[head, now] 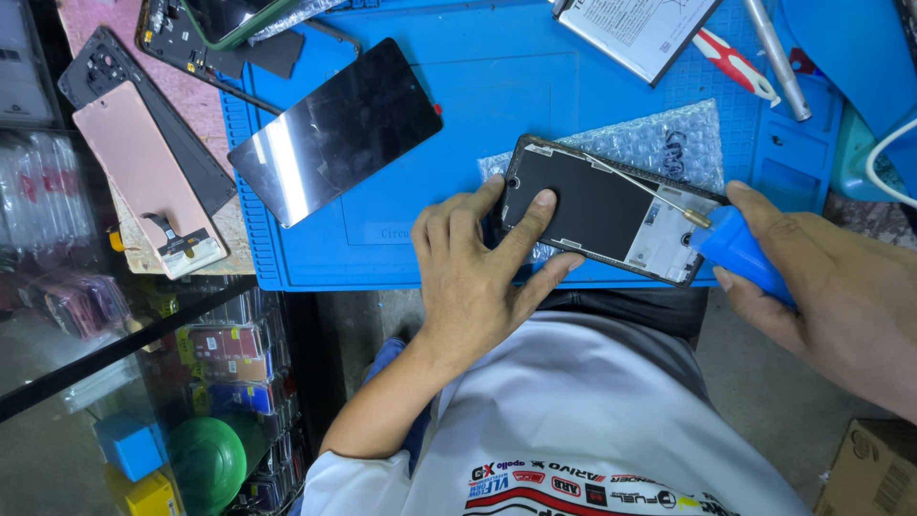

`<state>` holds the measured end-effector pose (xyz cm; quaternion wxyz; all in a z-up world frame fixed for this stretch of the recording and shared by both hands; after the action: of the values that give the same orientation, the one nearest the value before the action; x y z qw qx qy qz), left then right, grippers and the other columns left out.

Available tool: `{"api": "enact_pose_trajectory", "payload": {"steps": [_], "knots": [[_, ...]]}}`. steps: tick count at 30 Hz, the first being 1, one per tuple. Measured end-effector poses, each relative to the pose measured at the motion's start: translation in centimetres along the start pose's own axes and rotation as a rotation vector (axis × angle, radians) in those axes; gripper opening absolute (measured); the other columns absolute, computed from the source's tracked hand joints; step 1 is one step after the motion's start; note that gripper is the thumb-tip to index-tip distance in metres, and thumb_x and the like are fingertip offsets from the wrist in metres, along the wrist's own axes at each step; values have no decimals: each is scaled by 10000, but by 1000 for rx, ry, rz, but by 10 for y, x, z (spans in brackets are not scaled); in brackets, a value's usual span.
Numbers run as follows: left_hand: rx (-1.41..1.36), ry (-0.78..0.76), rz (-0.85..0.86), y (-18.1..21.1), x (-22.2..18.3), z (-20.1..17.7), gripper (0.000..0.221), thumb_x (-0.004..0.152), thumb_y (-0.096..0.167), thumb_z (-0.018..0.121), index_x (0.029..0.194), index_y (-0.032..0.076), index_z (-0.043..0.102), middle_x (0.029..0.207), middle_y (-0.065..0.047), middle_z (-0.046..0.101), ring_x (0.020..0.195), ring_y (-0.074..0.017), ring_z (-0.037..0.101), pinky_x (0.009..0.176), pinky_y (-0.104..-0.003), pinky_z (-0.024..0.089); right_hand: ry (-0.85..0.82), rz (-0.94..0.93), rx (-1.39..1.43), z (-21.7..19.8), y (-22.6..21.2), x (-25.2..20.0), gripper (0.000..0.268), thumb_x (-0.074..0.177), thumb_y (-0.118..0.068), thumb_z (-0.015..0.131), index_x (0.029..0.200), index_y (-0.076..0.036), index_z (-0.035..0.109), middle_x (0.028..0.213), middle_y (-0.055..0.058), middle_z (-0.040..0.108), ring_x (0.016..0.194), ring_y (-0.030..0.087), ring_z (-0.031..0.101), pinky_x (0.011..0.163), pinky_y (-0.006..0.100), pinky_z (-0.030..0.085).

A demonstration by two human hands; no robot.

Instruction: The person repairs a mobile phone by handling a screen and a frame, using a screwdriver to install screws, and cleaning internal parts with a brush on a work mat.

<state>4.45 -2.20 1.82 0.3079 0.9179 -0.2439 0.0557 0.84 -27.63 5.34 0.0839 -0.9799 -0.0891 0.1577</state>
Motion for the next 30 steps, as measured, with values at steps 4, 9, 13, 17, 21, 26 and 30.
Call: {"api": "enact_pose_trajectory", "payload": {"steps": [4, 9, 13, 17, 21, 26, 30], "knots": [[-9, 2, 5, 0, 1, -1, 607, 907, 491, 840, 1393, 174, 660, 1387, -179, 543, 1242, -319, 502, 1082, -476, 368, -55, -18, -35, 0, -2, 9, 727, 830, -287, 745, 1474, -10, 553, 1013, 124, 731, 746, 257, 727, 615, 356, 578], [-17, 6, 13, -1, 1, -1, 608, 901, 489, 843, 1386, 174, 656, 1381, -179, 543, 1238, -318, 515, 1063, -477, 366, -138, -40, -114, -1, -9, 22, 789, 813, -334, 770, 1497, -19, 535, 940, 93, 714, 703, 204, 719, 584, 314, 573], [-19, 3, 1, -2, 0, -1, 601, 904, 496, 835, 1385, 184, 654, 1382, -167, 542, 1255, -317, 513, 1077, -479, 369, -64, -85, -118, -7, -17, 28, 749, 820, -302, 768, 1479, -17, 554, 922, 91, 713, 683, 206, 709, 584, 315, 564], [-26, -5, -3, -3, -1, 0, 598, 908, 505, 826, 1380, 178, 661, 1379, -170, 540, 1256, -320, 509, 1070, -483, 363, -54, -99, -108, -9, -20, 33, 733, 820, -292, 770, 1466, -16, 563, 935, 98, 718, 687, 206, 714, 581, 315, 565], [-30, -12, -7, -3, -1, 1, 598, 904, 511, 822, 1374, 176, 667, 1376, -172, 541, 1254, -321, 502, 1065, -489, 357, -86, -95, -131, -7, -20, 35, 763, 804, -303, 777, 1467, 2, 552, 946, 102, 721, 690, 204, 717, 573, 311, 563], [-34, -20, -14, -2, 0, -1, 611, 919, 508, 811, 1402, 175, 641, 1373, -168, 541, 1269, -319, 499, 1079, -489, 358, -120, -14, 91, 1, -7, 33, 757, 832, -262, 760, 1512, -27, 523, 982, 132, 729, 671, 199, 735, 559, 304, 580], [-34, -62, -45, 0, 6, -10, 687, 913, 556, 773, 1411, 118, 592, 1353, -169, 545, 1265, -330, 504, 1088, -500, 356, -47, 140, 369, 5, 8, 23, 761, 874, -206, 733, 1555, 18, 482, 1065, 224, 713, 630, 223, 729, 520, 309, 566]]}}
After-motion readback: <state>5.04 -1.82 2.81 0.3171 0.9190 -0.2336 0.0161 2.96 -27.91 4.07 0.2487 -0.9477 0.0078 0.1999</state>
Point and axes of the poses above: each hand's wrist, its own x-axis towards the middle knuckle, its own z-axis out of the palm, y = z × x, the point moved 5 cm from there along x, towards the middle knuckle
